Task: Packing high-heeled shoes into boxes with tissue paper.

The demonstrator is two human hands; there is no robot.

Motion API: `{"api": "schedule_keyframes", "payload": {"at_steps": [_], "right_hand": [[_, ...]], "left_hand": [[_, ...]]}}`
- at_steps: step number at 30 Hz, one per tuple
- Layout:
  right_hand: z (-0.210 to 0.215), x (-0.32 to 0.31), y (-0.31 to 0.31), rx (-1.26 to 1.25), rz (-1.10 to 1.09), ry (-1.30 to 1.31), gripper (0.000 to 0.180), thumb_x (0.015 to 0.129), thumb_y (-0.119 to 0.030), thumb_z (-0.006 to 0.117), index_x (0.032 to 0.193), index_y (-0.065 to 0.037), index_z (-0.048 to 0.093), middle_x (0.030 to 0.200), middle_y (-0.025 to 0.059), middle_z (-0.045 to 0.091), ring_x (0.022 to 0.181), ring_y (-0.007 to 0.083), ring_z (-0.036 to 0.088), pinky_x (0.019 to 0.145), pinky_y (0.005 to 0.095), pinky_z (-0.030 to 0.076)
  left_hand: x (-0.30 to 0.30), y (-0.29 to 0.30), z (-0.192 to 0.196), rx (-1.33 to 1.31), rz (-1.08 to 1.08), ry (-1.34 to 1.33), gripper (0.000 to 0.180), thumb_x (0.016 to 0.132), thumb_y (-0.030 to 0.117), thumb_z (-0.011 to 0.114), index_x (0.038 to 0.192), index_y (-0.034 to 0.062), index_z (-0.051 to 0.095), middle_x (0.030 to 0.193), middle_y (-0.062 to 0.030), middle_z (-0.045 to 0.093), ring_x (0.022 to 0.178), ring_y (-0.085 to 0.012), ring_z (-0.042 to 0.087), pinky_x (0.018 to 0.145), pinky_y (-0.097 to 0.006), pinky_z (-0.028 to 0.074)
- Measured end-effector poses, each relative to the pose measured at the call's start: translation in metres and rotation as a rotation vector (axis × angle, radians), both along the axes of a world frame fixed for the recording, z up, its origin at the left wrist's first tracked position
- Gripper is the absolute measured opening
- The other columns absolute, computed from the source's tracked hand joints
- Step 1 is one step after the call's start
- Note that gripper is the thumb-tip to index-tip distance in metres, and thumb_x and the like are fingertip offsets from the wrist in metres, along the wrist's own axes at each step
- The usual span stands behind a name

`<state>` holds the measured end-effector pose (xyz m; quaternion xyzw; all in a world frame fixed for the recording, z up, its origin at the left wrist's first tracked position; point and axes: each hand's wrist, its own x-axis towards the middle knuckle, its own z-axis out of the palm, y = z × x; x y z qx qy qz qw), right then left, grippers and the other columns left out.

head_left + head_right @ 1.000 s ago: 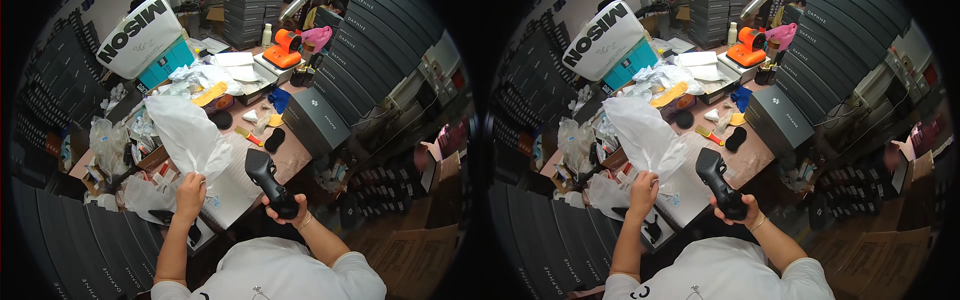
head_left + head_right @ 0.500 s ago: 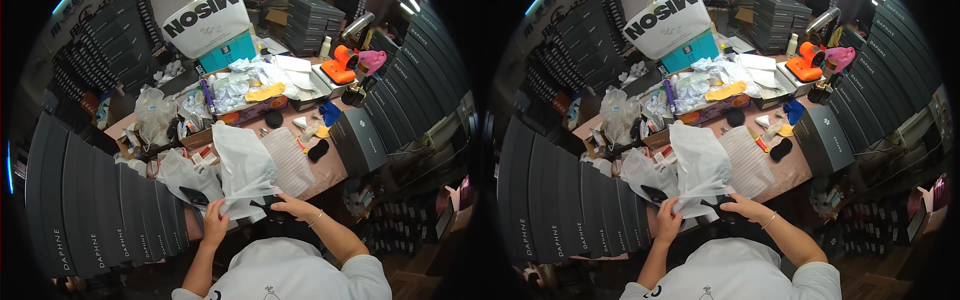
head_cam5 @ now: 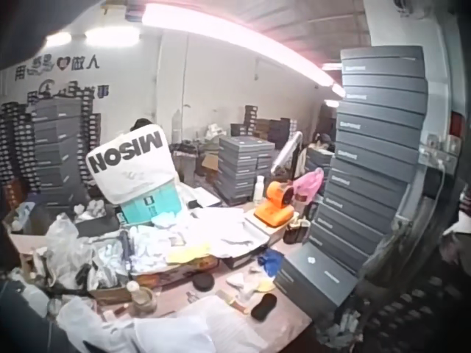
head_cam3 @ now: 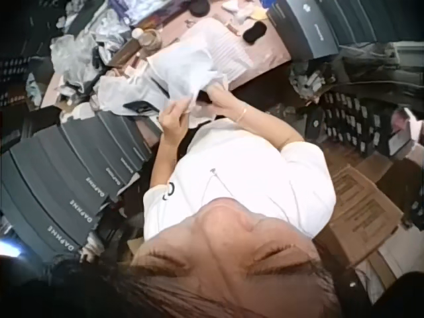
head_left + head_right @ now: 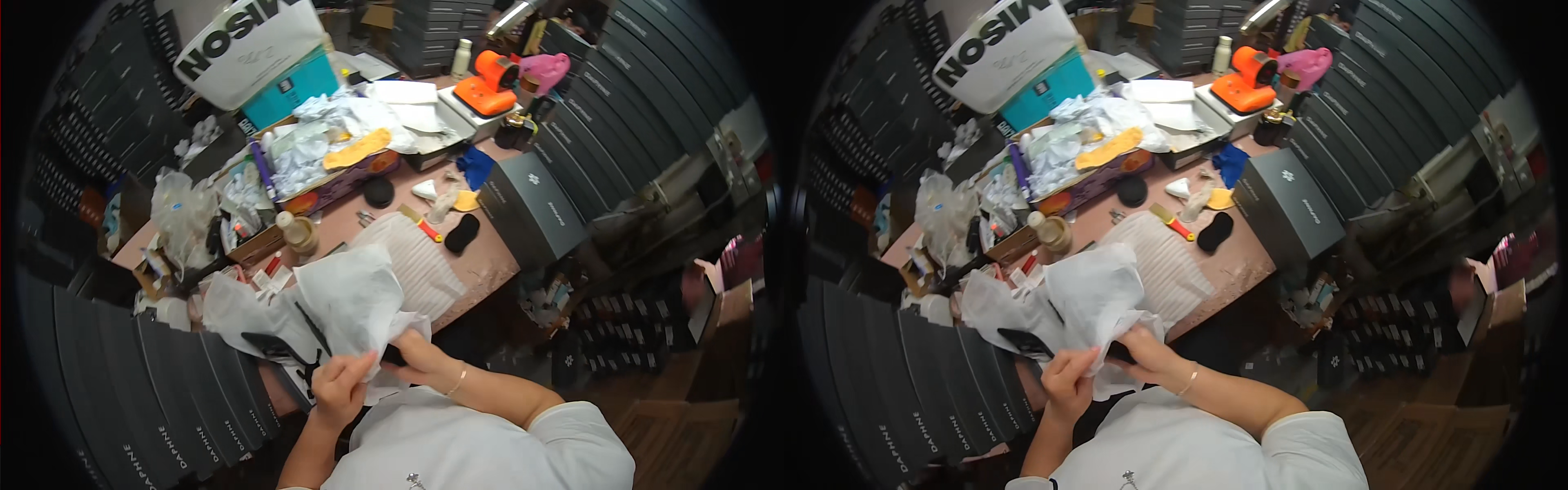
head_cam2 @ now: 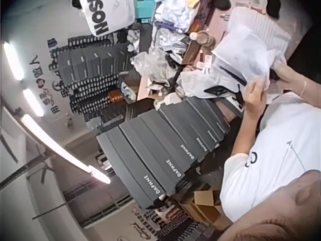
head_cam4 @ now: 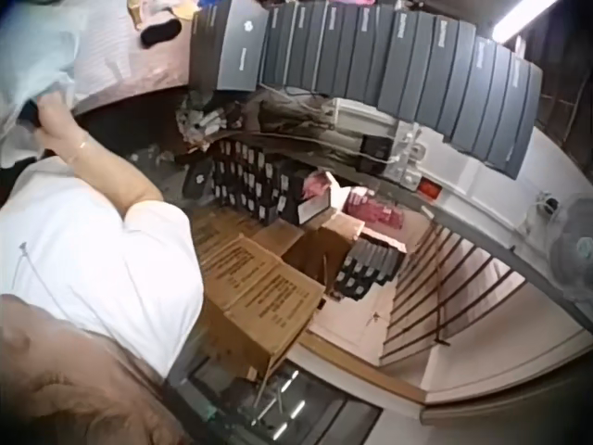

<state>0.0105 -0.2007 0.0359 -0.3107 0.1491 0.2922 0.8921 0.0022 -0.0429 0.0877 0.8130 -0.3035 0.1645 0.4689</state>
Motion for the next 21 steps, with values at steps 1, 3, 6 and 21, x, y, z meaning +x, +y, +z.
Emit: {"api": "schedule_keyframes", "payload": {"at_steps": [1,3,6,21], "right_hand": [[-0.026,-0.001,0.005,0.031,-0.157,-0.049,0.044,0.088,-0.019,0.059,0.130,-0.009,0.048,0.128,0.0064,0.052,0.122,0.0189,0.046,0.102,0.0403,0.037],[-0.015,0.006,-0.021,-0.527,-0.172,-0.565,0.056,0.084,-0.017,0.062,0.135,-0.006,0.042,0.135,0.0097,0.046,0.128,0.0213,0.040,0.106,0.0395,0.032],[-0.005,0.045,-0.048,-0.980,-0.159,-1.101,0.072,0.078,-0.016,0.066,0.142,-0.002,0.035,0.143,0.0147,0.038,0.134,0.0249,0.033,0.111,0.0381,0.025],[-0.224,-0.008,-0.226,-1.560,0.364,-0.725,0.038,0.085,-0.006,0.058,0.122,0.001,0.053,0.125,0.0231,0.053,0.116,0.0352,0.050,0.099,0.0369,0.040]], "left_hand": [[0.000,-0.018,0.005,-0.014,-0.110,-0.012,0.038,0.066,-0.008,0.061,0.101,0.0016,0.068,0.072,-0.0099,0.060,0.062,-0.0230,0.059,0.054,-0.031,0.047],[0.001,-0.057,-0.002,-0.034,-0.362,0.039,0.043,0.063,-0.008,0.061,0.104,0.0022,0.067,0.073,-0.0093,0.059,0.060,-0.0229,0.059,0.052,-0.031,0.047],[-0.022,-0.083,-0.019,-0.079,-0.541,0.212,0.036,0.074,-0.002,0.062,0.110,0.0043,0.065,0.076,-0.0086,0.058,0.062,-0.0260,0.059,0.056,-0.033,0.048],[-0.009,0.121,-0.260,-0.015,0.976,0.933,0.047,0.080,0.027,0.071,0.109,-0.0071,0.056,0.097,-0.0218,0.062,0.092,-0.0374,0.062,0.080,-0.044,0.048]]}}
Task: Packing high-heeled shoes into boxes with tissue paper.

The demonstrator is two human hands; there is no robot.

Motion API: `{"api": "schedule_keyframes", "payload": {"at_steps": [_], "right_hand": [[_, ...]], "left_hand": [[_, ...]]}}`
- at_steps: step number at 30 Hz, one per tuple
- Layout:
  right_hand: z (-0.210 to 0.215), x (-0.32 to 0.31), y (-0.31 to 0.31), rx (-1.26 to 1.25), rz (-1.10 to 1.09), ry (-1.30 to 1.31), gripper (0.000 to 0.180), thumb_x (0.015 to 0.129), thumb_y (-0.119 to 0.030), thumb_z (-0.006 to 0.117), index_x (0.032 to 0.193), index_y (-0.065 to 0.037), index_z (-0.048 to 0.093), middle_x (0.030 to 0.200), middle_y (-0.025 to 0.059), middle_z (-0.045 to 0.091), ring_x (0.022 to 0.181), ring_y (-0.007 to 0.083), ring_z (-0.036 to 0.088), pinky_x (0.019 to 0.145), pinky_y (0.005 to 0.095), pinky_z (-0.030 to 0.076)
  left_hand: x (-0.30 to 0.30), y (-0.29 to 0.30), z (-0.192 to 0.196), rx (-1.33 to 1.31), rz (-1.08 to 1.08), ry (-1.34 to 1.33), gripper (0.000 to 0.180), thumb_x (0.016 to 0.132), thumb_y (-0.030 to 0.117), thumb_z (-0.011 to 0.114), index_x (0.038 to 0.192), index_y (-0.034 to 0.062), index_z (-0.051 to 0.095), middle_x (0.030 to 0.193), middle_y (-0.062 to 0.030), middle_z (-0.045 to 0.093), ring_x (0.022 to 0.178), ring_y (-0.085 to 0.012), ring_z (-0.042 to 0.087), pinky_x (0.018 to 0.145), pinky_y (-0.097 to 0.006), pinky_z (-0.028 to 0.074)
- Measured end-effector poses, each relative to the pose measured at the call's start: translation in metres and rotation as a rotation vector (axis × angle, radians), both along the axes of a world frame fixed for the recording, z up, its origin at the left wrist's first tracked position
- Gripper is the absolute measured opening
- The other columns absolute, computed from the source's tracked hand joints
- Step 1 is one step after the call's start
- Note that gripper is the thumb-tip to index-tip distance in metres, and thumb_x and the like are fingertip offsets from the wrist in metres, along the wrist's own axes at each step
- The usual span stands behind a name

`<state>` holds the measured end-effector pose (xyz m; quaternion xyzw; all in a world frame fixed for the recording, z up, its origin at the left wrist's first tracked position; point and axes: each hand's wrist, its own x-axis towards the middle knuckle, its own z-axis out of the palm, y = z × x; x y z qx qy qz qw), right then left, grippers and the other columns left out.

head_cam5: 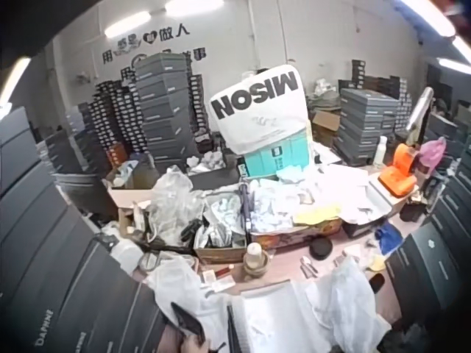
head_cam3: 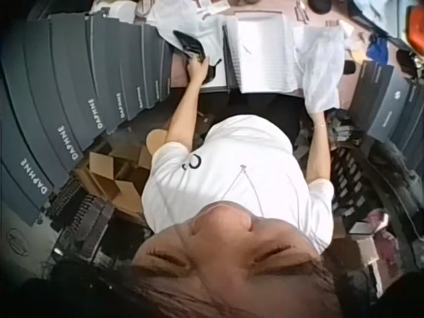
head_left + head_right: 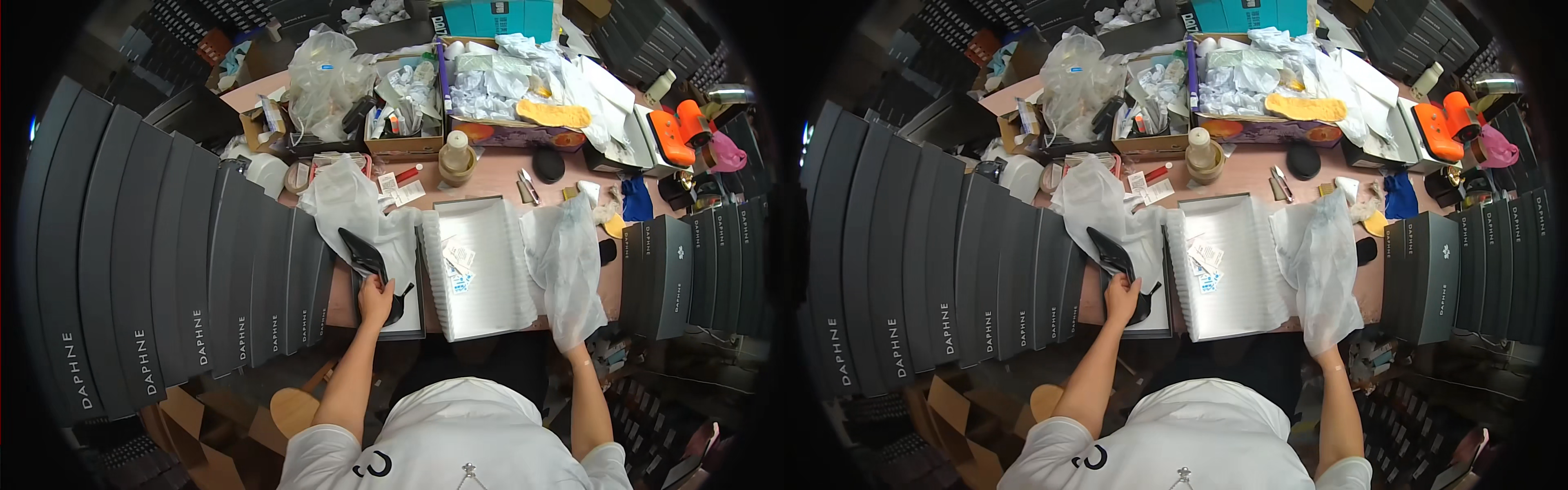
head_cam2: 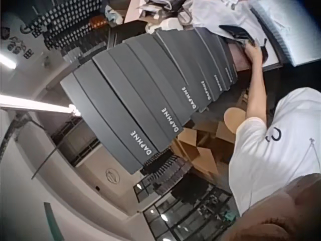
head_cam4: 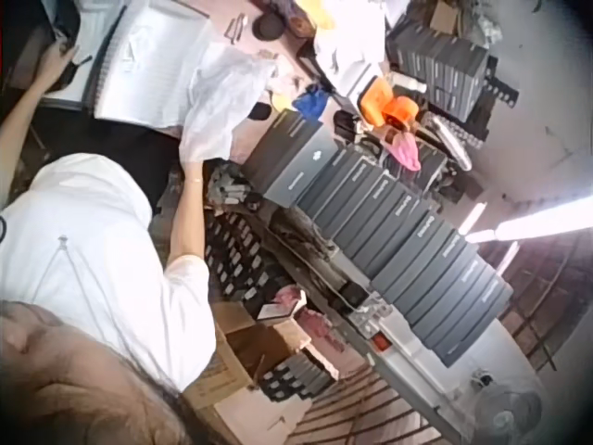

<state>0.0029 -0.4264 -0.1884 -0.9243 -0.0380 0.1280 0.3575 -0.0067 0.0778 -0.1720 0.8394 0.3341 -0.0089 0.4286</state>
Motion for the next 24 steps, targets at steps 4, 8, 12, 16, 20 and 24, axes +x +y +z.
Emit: {"api": "schedule_keyframes", "payload": {"at_steps": [4,8,12,16,20,24], "right_hand": [[0.178,-0.002,0.072,-0.203,0.517,0.846,0.037,0.084,-0.018,0.066,0.116,0.002,0.061,0.097,0.0177,0.069,0.092,0.0354,0.066,0.082,0.0372,0.051],[0.170,-0.001,0.197,0.858,0.273,0.475,0.077,0.083,-0.041,0.070,0.140,0.000,0.037,0.133,0.0143,0.049,0.115,0.0187,0.052,0.094,0.0315,0.043],[0.158,-0.005,0.250,1.239,0.346,1.077,0.073,0.082,-0.041,0.071,0.132,0.003,0.041,0.117,0.0118,0.057,0.102,0.0194,0.059,0.093,0.0312,0.045],[0.186,0.007,0.221,0.926,0.460,1.032,0.045,0.086,-0.015,0.057,0.126,0.004,0.048,0.094,0.0098,0.064,0.089,0.0160,0.060,0.081,0.0290,0.048],[0.201,-0.011,0.192,0.633,0.416,0.863,0.047,0.081,-0.009,0.062,0.123,0.004,0.045,0.107,0.0102,0.060,0.094,0.0153,0.057,0.088,0.0289,0.045],[0.228,-0.021,0.181,0.779,0.210,0.848,0.052,0.078,-0.010,0.068,0.123,0.000,0.044,0.113,0.0101,0.057,0.108,0.0181,0.051,0.097,0.0325,0.040]], "left_hand": [[-0.027,0.021,0.004,-0.071,-0.060,-0.072,0.021,0.086,0.015,0.060,0.089,-0.0048,0.057,0.082,-0.0142,0.063,0.078,-0.0259,0.062,0.068,-0.035,0.049],[-0.041,-0.033,0.143,-1.198,-0.031,-0.292,0.014,0.094,0.011,0.056,0.101,-0.0004,0.059,0.089,-0.0009,0.064,0.076,-0.0088,0.060,0.066,-0.026,0.049],[-0.027,-0.066,0.188,-0.888,-0.530,0.128,0.023,0.088,0.010,0.064,0.107,-0.0017,0.060,0.089,-0.0041,0.065,0.079,-0.0091,0.060,0.070,-0.025,0.049],[0.035,0.026,0.155,-0.502,-0.548,-0.022,0.046,0.084,0.010,0.068,0.127,0.0078,0.053,0.077,0.0000,0.060,0.070,-0.0085,0.059,0.065,-0.025,0.048],[0.155,0.130,0.148,-0.020,-0.072,-0.178,0.090,0.085,0.029,0.067,0.148,0.0055,0.008,0.072,-0.0116,0.064,0.049,-0.0196,0.060,0.046,-0.031,0.049],[0.173,0.145,0.077,-0.401,0.387,-0.188,0.035,0.091,0.030,0.058,0.107,-0.0019,0.058,0.074,-0.0134,0.065,0.051,-0.0209,0.061,0.047,-0.033,0.048]]}}
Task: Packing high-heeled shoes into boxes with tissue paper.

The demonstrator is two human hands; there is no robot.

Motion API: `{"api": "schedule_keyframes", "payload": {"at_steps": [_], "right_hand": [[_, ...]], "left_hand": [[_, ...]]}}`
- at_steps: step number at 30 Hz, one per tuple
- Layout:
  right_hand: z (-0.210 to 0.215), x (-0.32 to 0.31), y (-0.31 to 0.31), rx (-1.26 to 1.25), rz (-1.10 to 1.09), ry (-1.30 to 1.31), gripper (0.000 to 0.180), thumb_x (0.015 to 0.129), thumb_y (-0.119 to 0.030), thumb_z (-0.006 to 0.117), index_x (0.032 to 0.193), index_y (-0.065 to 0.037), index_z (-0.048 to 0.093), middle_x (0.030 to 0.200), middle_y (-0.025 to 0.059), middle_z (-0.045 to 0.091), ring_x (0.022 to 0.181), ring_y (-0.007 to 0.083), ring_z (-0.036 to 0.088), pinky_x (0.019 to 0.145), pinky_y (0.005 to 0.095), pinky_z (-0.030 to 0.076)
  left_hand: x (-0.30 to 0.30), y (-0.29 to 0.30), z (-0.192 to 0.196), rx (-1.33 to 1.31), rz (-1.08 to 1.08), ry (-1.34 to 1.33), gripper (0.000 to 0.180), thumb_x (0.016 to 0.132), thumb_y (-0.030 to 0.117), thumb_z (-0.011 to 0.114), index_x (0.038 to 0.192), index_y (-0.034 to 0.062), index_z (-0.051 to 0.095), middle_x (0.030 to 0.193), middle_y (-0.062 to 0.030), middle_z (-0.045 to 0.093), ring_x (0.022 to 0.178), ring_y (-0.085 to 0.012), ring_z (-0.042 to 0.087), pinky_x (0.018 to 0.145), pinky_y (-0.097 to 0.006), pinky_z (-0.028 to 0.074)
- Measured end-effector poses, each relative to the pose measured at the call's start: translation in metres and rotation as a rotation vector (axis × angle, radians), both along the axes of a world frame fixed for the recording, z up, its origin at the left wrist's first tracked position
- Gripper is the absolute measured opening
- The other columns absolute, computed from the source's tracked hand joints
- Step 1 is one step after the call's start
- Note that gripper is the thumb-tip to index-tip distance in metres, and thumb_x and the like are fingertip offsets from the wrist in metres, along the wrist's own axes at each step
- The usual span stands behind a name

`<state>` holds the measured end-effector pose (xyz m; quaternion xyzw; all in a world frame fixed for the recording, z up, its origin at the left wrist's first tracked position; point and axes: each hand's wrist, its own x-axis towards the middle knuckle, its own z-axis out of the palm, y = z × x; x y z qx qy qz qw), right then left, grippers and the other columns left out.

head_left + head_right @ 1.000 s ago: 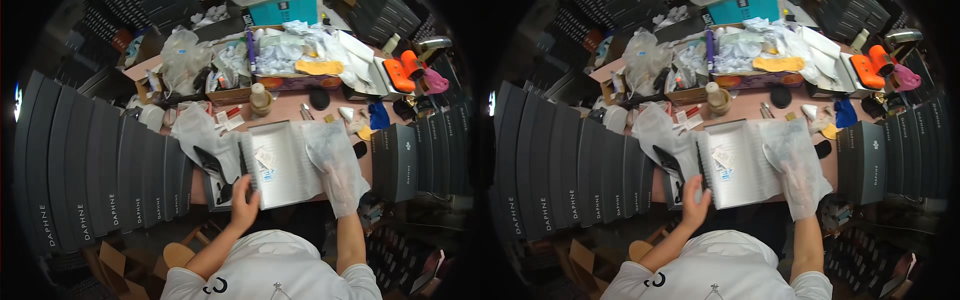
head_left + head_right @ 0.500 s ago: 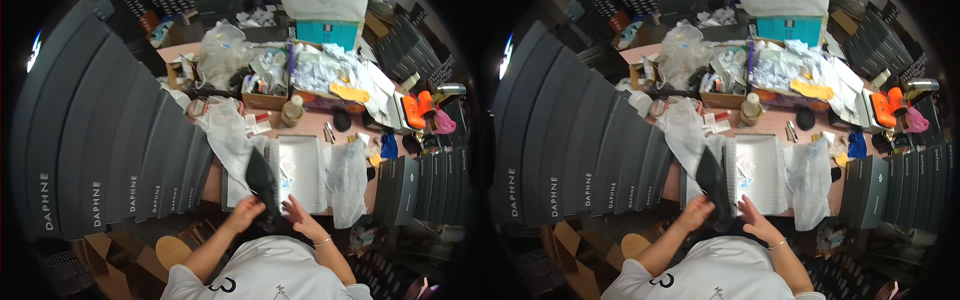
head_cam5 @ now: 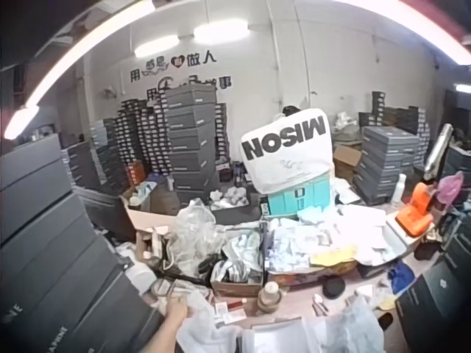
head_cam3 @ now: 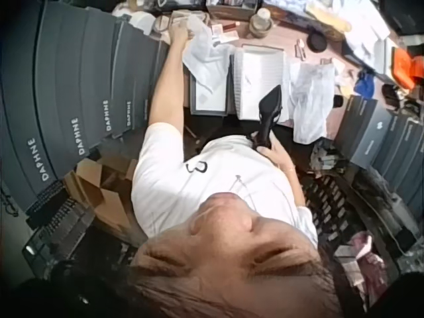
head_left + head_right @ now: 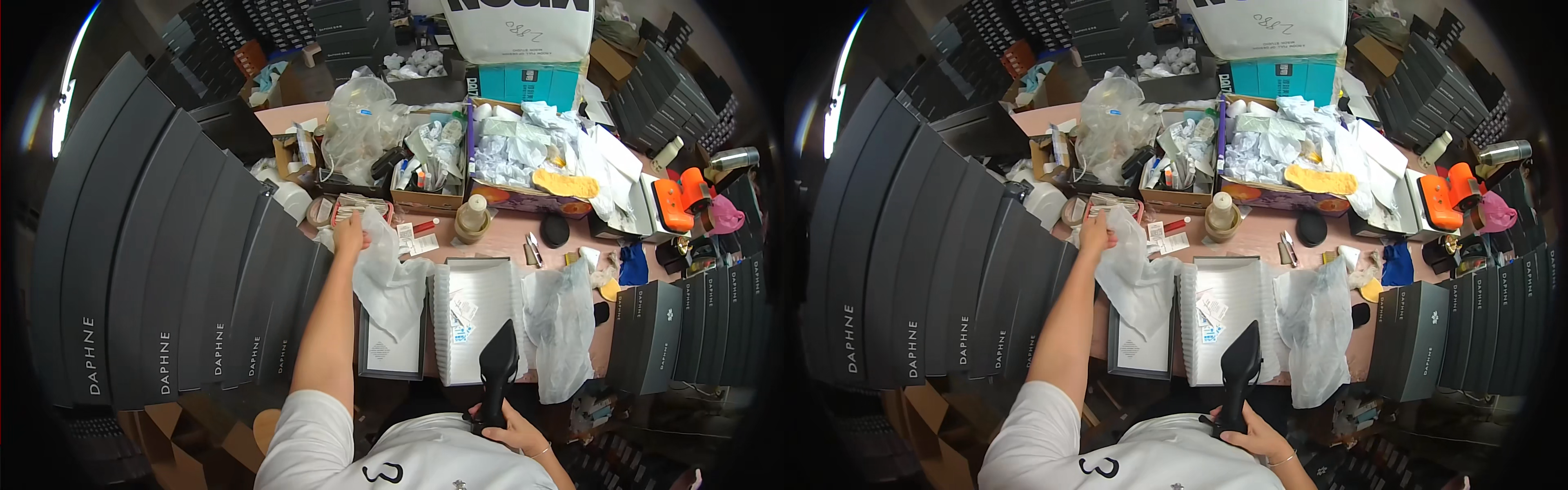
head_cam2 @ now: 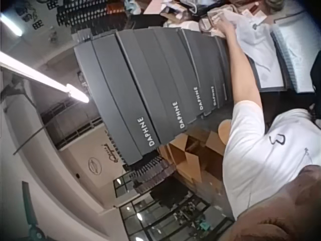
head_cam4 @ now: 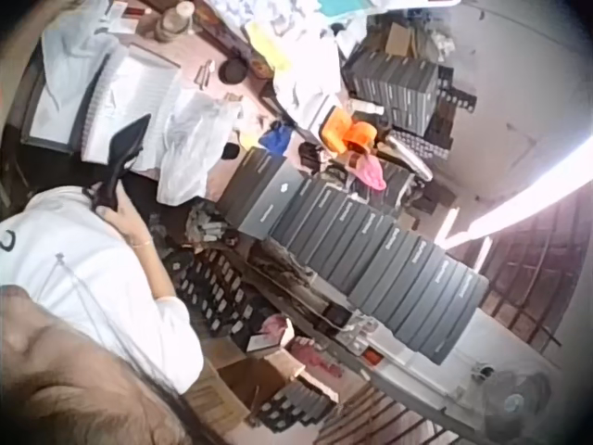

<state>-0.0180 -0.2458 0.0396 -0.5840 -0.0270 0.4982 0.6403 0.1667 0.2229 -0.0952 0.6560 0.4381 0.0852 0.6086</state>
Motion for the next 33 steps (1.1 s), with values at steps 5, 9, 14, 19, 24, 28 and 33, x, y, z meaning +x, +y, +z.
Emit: {"api": "schedule_keyframes", "payload": {"at_steps": [5,9,14,19,24,28,33], "right_hand": [[0.025,0.047,-0.002,0.378,0.099,-0.063,0.071,0.080,-0.015,0.068,0.138,0.000,0.030,0.117,0.0137,0.055,0.110,0.0201,0.052,0.099,0.0328,0.037],[0.064,0.084,0.039,0.475,0.419,-0.022,0.088,0.085,-0.016,0.063,0.149,0.000,0.005,0.117,0.0139,0.055,0.110,0.0199,0.051,0.097,0.0308,0.038],[-0.001,0.064,0.096,0.047,0.489,-0.313,0.080,0.085,-0.020,0.063,0.147,0.001,0.017,0.115,0.0106,0.056,0.105,0.0166,0.051,0.094,0.0268,0.039],[-0.030,0.036,0.095,0.056,0.484,-0.273,0.079,0.085,-0.019,0.063,0.147,0.001,0.019,0.120,0.0107,0.053,0.110,0.0176,0.051,0.097,0.0275,0.038],[-0.006,0.034,0.094,0.141,0.585,-0.074,0.087,0.085,-0.019,0.066,0.149,0.000,0.011,0.117,0.0126,0.057,0.112,0.0202,0.053,0.099,0.0301,0.038],[-0.007,0.034,0.086,0.330,0.567,-0.067,0.091,0.082,-0.018,0.069,0.149,-0.001,0.010,0.118,0.0122,0.057,0.114,0.0205,0.051,0.100,0.0309,0.036],[-0.022,0.026,0.091,0.292,0.663,-0.041,0.091,0.080,-0.020,0.070,0.150,-0.003,0.014,0.114,0.0100,0.058,0.109,0.0177,0.051,0.097,0.0290,0.038]], "left_hand": [[-0.100,-0.144,0.085,0.817,-0.572,-0.442,0.019,0.086,0.014,0.062,0.074,-0.0004,0.059,0.070,-0.0119,0.055,0.065,-0.0258,0.059,0.060,-0.035,0.045],[-0.182,-0.171,0.099,0.687,-0.441,-0.484,0.007,0.079,0.000,0.067,0.077,0.0003,0.060,0.073,-0.0108,0.055,0.068,-0.0251,0.060,0.060,-0.033,0.046],[-0.269,-0.156,0.041,0.164,-0.124,-0.331,0.016,0.082,-0.002,0.065,0.072,0.0004,0.053,0.061,-0.0017,0.052,0.055,-0.0086,0.054,0.054,-0.023,0.044],[-0.287,-0.137,0.058,0.807,-0.428,-0.002,0.081,0.069,0.005,0.076,0.139,0.0057,0.034,0.133,-0.0229,0.036,0.123,-0.0409,0.039,0.102,-0.046,0.035],[-0.232,-0.120,0.002,0.706,-0.406,-0.199,0.035,0.082,0.007,0.064,0.115,0.0024,0.055,0.112,-0.0174,0.054,0.107,-0.0361,0.051,0.089,-0.043,0.043],[-0.236,-0.121,0.013,0.898,-0.464,-0.159,0.014,0.087,0.011,0.058,0.096,0.0015,0.063,0.096,-0.0147,0.059,0.098,-0.0325,0.054,0.085,-0.044,0.042],[-0.267,-0.114,-0.042,0.920,-0.344,-0.089,0.018,0.084,0.008,0.056,0.100,0.0014,0.062,0.096,-0.0163,0.060,0.097,-0.0348,0.053,0.084,-0.043,0.043]]}}
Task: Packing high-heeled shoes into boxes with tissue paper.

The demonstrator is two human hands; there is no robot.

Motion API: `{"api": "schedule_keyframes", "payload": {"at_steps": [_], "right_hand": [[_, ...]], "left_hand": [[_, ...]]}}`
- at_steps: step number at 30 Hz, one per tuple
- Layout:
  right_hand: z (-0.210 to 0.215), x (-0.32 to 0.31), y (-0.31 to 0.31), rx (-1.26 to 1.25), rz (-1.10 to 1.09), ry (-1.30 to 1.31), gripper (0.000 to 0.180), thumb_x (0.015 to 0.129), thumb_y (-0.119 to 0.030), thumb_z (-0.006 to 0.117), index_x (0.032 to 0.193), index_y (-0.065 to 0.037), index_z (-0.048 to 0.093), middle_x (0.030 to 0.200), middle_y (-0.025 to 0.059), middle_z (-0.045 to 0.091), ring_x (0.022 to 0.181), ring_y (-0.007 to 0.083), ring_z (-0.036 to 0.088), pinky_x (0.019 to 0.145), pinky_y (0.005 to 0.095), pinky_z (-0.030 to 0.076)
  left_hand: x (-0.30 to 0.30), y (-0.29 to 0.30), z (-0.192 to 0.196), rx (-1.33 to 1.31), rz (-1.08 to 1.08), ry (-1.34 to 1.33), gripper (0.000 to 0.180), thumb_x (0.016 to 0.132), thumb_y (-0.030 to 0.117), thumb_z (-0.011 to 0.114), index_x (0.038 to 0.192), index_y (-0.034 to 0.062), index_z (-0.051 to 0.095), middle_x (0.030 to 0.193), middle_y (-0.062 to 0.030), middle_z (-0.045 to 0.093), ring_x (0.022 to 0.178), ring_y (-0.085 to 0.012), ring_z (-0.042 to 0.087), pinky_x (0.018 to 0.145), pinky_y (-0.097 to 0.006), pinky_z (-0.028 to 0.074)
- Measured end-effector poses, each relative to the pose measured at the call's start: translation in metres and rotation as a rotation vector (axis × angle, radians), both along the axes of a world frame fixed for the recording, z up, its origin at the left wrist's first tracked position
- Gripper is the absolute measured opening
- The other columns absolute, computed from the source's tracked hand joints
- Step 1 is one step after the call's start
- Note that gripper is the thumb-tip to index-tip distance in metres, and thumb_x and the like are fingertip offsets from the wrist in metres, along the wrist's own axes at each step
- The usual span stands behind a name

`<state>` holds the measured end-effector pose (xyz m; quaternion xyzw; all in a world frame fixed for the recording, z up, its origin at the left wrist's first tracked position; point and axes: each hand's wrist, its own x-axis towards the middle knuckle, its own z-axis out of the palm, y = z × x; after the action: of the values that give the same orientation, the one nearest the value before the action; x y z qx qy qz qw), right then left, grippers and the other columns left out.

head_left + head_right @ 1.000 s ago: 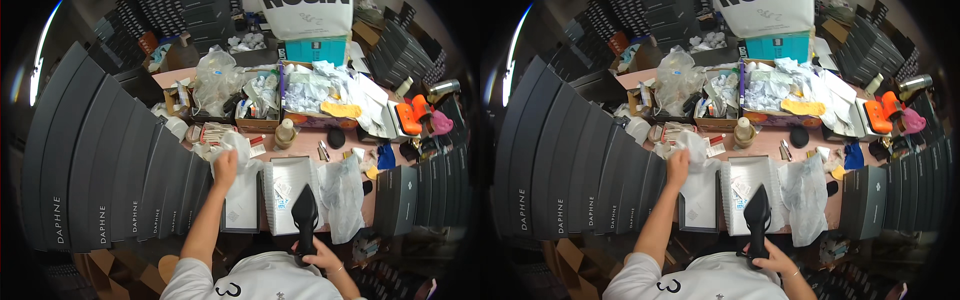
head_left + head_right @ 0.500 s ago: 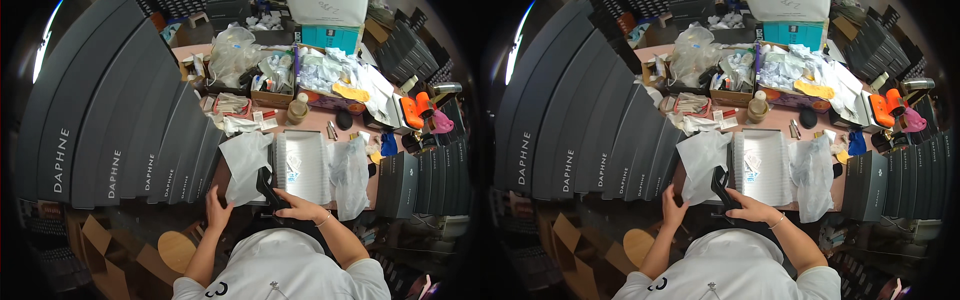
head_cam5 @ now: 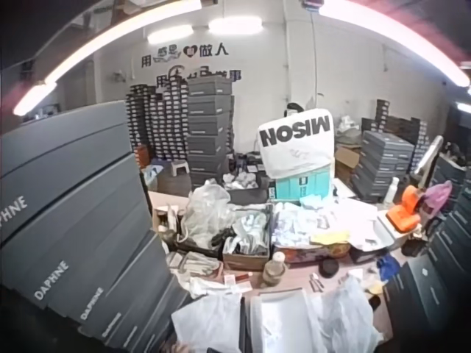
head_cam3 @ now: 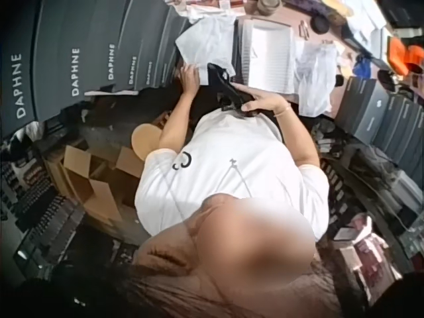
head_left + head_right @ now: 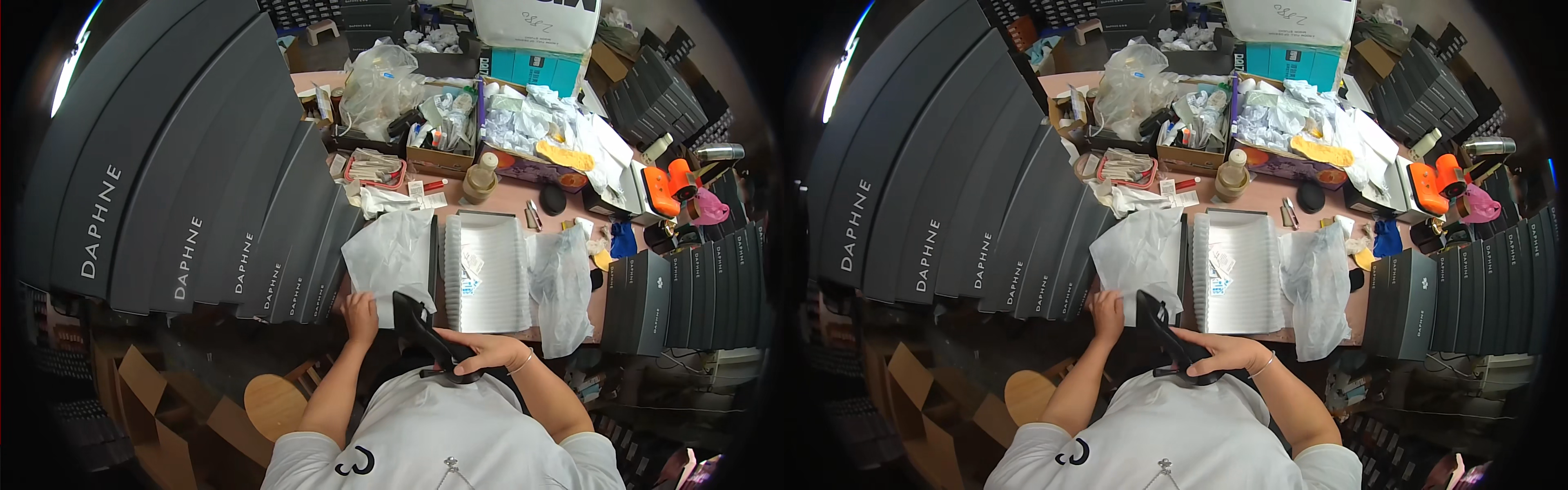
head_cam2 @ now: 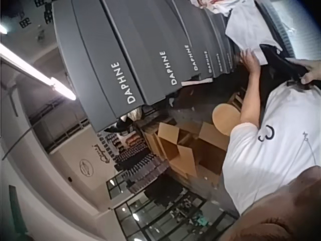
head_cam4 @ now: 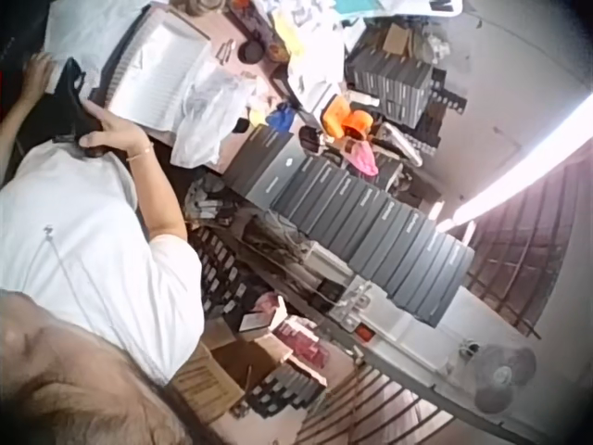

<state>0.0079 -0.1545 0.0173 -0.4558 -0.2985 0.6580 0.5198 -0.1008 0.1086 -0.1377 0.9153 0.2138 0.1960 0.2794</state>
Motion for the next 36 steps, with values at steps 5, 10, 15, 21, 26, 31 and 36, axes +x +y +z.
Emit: {"api": "schedule_keyframes", "payload": {"at_steps": [5,10,15,21,26,31,36], "right_hand": [[0.020,0.003,0.019,-0.086,0.111,-0.042,0.087,0.080,-0.021,0.069,0.149,-0.005,0.019,0.110,0.0065,0.058,0.101,0.0140,0.051,0.090,0.0256,0.041],[-0.006,-0.004,0.057,-0.060,-0.342,-0.153,0.079,0.082,-0.014,0.064,0.147,0.000,0.021,0.114,0.0078,0.058,0.101,0.0144,0.053,0.091,0.0255,0.042],[-0.039,0.000,0.013,0.153,-0.628,0.607,0.071,0.080,-0.033,0.063,0.137,-0.003,0.034,0.114,0.0176,0.056,0.088,0.0252,0.062,0.067,0.0317,0.054],[-0.032,-0.004,-0.012,0.322,-0.549,0.787,0.079,0.075,-0.037,0.068,0.139,-0.009,0.032,0.114,0.0180,0.055,0.089,0.0277,0.059,0.065,0.0357,0.052],[0.004,0.000,-0.015,0.336,-0.532,0.577,0.095,0.070,-0.034,0.078,0.144,-0.010,0.023,0.120,0.0185,0.053,0.097,0.0277,0.058,0.073,0.0364,0.052],[0.056,-0.018,0.003,0.179,-1.137,0.791,0.047,0.088,-0.018,0.060,0.131,-0.003,0.046,0.122,0.0106,0.054,0.105,0.0214,0.057,0.092,0.0353,0.049],[0.043,-0.015,0.009,-0.144,-1.286,-0.459,0.055,0.089,-0.017,0.059,0.137,0.001,0.039,0.126,0.0127,0.051,0.106,0.0236,0.054,0.094,0.0332,0.044]], "left_hand": [[0.018,0.007,0.073,-0.262,-0.107,-0.120,0.024,0.082,0.001,0.052,0.105,0.0013,0.060,0.098,-0.0200,0.060,0.092,-0.0394,0.058,0.079,-0.044,0.048],[0.033,0.000,0.150,-0.143,-0.290,-0.227,0.025,0.079,-0.003,0.055,0.103,0.0010,0.062,0.088,-0.0166,0.062,0.078,-0.0354,0.062,0.066,-0.039,0.050],[0.090,0.018,0.179,-0.221,-0.295,-0.253,0.018,0.078,0.001,0.061,0.095,-0.0017,0.066,0.085,-0.0143,0.062,0.074,-0.0302,0.063,0.066,-0.035,0.050],[0.111,-0.016,0.191,-0.352,-0.425,-0.115,0.018,0.077,0.004,0.064,0.093,-0.0035,0.067,0.087,-0.0135,0.064,0.076,-0.0255,0.064,0.069,-0.032,0.050],[0.098,-0.047,0.230,-0.389,-0.547,-0.069,0.021,0.077,0.006,0.065,0.096,-0.0015,0.066,0.087,-0.0136,0.064,0.076,-0.0254,0.065,0.067,-0.031,0.051],[0.058,-0.104,0.253,-0.153,-0.968,-0.500,0.036,0.065,0.002,0.072,0.101,0.0037,0.067,0.079,-0.0065,0.061,0.061,-0.0222,0.060,0.051,-0.032,0.049],[0.041,-0.149,0.220,-0.439,-1.192,-0.368,0.038,0.070,0.004,0.071,0.107,0.0009,0.063,0.081,-0.0072,0.059,0.065,-0.0243,0.061,0.057,-0.032,0.051]]}}
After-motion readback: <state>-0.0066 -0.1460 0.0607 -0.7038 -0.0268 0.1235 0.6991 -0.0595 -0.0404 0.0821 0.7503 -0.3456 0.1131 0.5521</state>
